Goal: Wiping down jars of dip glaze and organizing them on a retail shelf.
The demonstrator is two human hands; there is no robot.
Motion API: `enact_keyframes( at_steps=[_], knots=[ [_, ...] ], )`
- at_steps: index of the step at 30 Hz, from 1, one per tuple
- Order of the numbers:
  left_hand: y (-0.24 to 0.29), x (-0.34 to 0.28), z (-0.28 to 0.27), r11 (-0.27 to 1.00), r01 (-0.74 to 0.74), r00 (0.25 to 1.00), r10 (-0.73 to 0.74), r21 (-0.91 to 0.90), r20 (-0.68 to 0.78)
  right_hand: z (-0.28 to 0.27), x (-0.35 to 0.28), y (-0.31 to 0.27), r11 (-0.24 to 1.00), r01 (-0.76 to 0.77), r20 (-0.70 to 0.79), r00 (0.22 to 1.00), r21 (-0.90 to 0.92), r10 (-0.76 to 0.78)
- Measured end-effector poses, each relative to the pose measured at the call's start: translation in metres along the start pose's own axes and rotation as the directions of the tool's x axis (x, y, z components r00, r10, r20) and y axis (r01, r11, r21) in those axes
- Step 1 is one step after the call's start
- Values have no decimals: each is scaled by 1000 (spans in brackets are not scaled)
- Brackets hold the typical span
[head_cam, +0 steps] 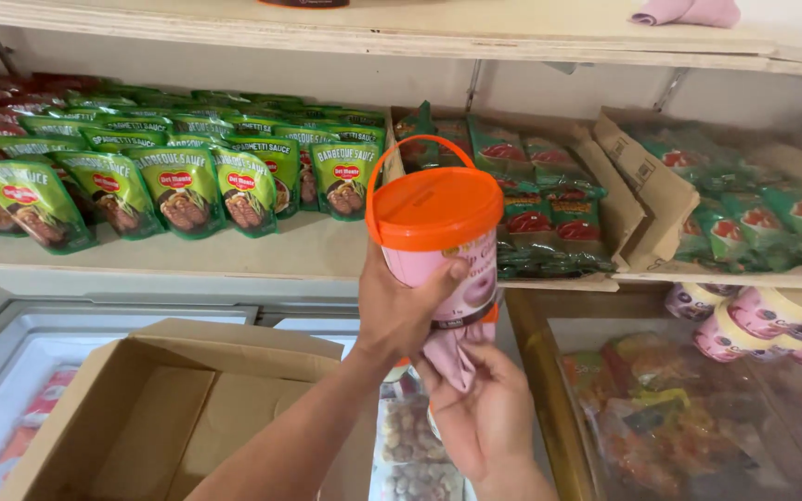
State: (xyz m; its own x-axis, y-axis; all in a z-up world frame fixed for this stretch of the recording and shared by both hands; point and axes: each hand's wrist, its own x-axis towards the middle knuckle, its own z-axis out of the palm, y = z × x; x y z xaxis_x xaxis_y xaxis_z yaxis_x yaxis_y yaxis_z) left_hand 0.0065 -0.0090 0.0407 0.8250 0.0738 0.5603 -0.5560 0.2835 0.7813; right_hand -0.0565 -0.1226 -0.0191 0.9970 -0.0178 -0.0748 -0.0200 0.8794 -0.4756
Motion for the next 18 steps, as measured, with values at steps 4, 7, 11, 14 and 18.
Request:
enact_keyframes(
  at_steps=[4,7,11,14,18],
  knots=[
    [-15,29,-8,978,143,989,-135,-154,65,-61,11,-21,958,248,219,952,-142,-213],
    [-16,49,-11,916,365,925,-337,-166,176,-36,15,-61,824,502,470,812,-262,-346],
    [-1,61,-7,828,503,772,-303,-247,559,38,21,-123,427,713,620,698,-555,-358],
    [9,66,0,842,486,674,-192,-233,713,90,36,-170,170,798,765,603,-579,-225],
    [17,74,16,862,411,675,-69,-296,735,91,69,-205,157,690,683,723,-706,-107]
  ],
)
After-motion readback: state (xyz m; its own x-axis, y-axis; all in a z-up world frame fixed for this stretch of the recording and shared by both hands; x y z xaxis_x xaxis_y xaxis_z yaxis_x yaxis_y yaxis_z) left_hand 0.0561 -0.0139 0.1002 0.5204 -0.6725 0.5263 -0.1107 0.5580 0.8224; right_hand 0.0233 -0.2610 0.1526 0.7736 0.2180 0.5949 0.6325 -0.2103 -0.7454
